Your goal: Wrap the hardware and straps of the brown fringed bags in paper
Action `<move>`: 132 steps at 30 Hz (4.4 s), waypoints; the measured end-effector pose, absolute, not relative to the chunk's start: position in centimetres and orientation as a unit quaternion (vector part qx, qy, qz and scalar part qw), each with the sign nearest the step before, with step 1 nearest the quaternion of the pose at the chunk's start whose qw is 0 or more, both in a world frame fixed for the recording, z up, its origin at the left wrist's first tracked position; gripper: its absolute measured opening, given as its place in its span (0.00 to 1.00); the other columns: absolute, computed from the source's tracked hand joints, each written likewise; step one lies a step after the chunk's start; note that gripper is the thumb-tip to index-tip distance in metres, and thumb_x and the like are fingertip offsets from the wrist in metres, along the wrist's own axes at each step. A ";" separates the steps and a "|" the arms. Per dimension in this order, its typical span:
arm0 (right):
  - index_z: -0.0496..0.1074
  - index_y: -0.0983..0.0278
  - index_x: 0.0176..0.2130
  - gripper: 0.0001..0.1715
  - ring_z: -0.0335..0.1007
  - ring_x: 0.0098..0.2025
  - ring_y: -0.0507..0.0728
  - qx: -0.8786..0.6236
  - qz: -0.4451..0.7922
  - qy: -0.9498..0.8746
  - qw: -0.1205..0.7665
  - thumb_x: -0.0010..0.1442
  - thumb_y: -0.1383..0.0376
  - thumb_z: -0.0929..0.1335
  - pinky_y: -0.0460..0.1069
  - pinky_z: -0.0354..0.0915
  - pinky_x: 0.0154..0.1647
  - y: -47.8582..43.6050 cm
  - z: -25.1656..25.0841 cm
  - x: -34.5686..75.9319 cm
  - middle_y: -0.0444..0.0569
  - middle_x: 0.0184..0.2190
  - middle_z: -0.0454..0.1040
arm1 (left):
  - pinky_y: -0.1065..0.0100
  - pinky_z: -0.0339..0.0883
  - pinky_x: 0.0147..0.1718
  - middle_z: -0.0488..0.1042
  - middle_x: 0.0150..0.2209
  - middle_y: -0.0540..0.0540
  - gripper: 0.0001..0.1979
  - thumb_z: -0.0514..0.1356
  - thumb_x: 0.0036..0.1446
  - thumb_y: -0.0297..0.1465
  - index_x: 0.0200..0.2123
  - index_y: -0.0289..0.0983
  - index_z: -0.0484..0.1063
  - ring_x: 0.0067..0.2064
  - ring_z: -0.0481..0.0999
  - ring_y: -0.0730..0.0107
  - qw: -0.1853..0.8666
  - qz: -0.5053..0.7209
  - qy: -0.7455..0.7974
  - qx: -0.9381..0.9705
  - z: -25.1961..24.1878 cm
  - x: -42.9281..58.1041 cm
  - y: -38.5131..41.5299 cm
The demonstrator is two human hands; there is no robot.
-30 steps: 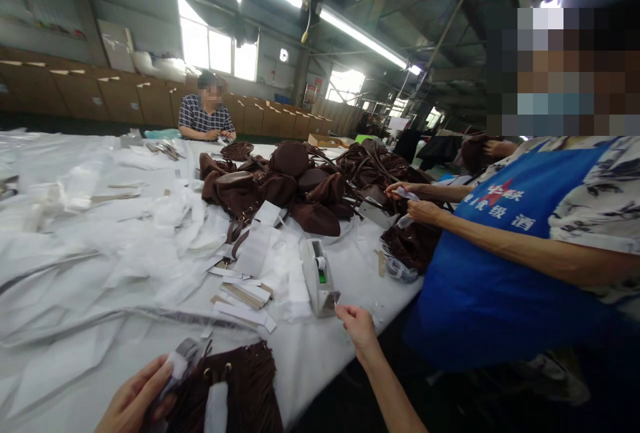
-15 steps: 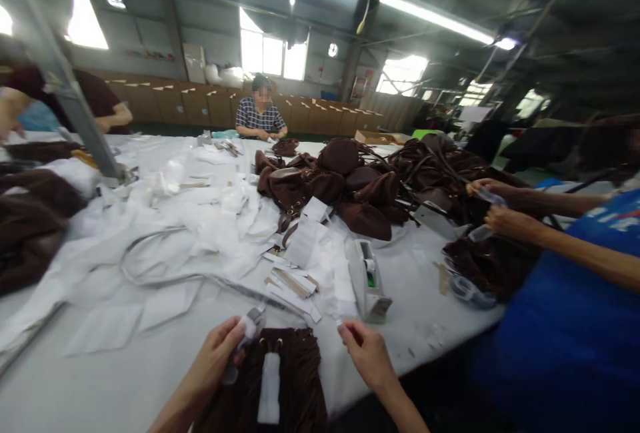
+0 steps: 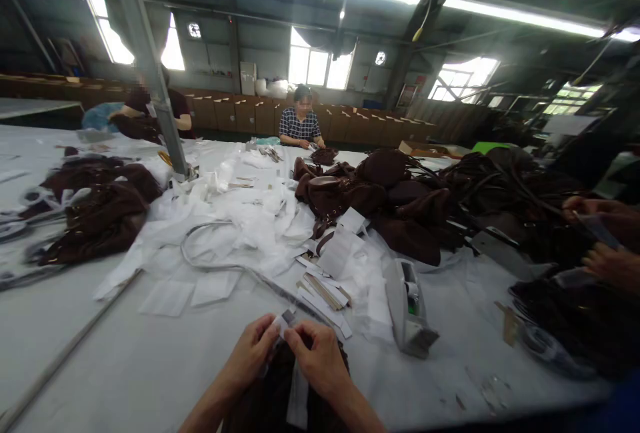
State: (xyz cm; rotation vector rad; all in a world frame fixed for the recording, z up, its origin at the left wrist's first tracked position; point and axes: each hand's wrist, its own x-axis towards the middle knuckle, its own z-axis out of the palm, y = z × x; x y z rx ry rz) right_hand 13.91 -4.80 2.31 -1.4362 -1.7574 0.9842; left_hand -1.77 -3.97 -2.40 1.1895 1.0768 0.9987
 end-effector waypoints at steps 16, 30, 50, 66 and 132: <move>0.70 0.66 0.21 0.21 0.57 0.22 0.49 -0.586 0.405 -0.604 0.358 0.56 0.53 0.68 0.44 0.52 0.23 -3.6 -0.2 12.9 0.40 0.17 0.62 | 0.76 0.54 0.20 0.60 0.19 0.55 0.19 0.56 0.57 0.46 0.26 0.36 0.66 0.21 0.59 0.78 0.601 0.462 0.469 0.452 -2.2 -1.5 -4.2; 0.74 0.68 0.38 0.25 0.63 0.20 0.50 -0.504 0.573 -0.443 0.471 0.46 0.52 0.74 0.44 0.59 0.22 -2.8 -1.7 12.2 0.42 0.19 0.71 | 0.78 0.51 0.18 0.60 0.16 0.57 0.19 0.62 0.52 0.46 0.26 0.35 0.66 0.19 0.56 0.81 0.654 0.568 0.423 0.266 -2.9 -0.6 -4.7; 0.78 0.62 0.44 0.21 0.76 0.40 0.61 -0.497 0.419 -0.594 0.473 0.62 0.53 0.63 0.51 0.69 0.45 -5.5 0.7 8.9 0.54 0.38 0.80 | 0.69 0.69 0.33 0.76 0.30 0.47 0.20 0.63 0.49 0.49 0.34 0.37 0.75 0.35 0.73 0.63 0.478 0.621 0.532 0.321 -2.9 -1.0 -5.2; 0.78 0.62 0.41 0.18 0.72 0.28 0.57 -0.509 0.411 -0.572 0.496 0.62 0.54 0.64 0.48 0.69 0.33 -5.9 0.4 9.9 0.48 0.25 0.77 | 0.75 0.61 0.22 0.64 0.18 0.56 0.16 0.67 0.49 0.42 0.33 0.35 0.73 0.20 0.61 0.79 0.653 0.642 0.362 0.175 -1.9 -1.0 -5.1; 0.74 0.66 0.31 0.19 0.57 0.17 0.48 -0.507 0.548 -0.483 0.458 0.49 0.53 0.72 0.43 0.50 0.18 -1.5 -3.2 11.0 0.38 0.15 0.66 | 0.79 0.52 0.20 0.63 0.19 0.56 0.16 0.66 0.51 0.42 0.35 0.35 0.71 0.21 0.58 0.82 0.722 0.528 0.376 0.244 -2.1 -1.7 -4.7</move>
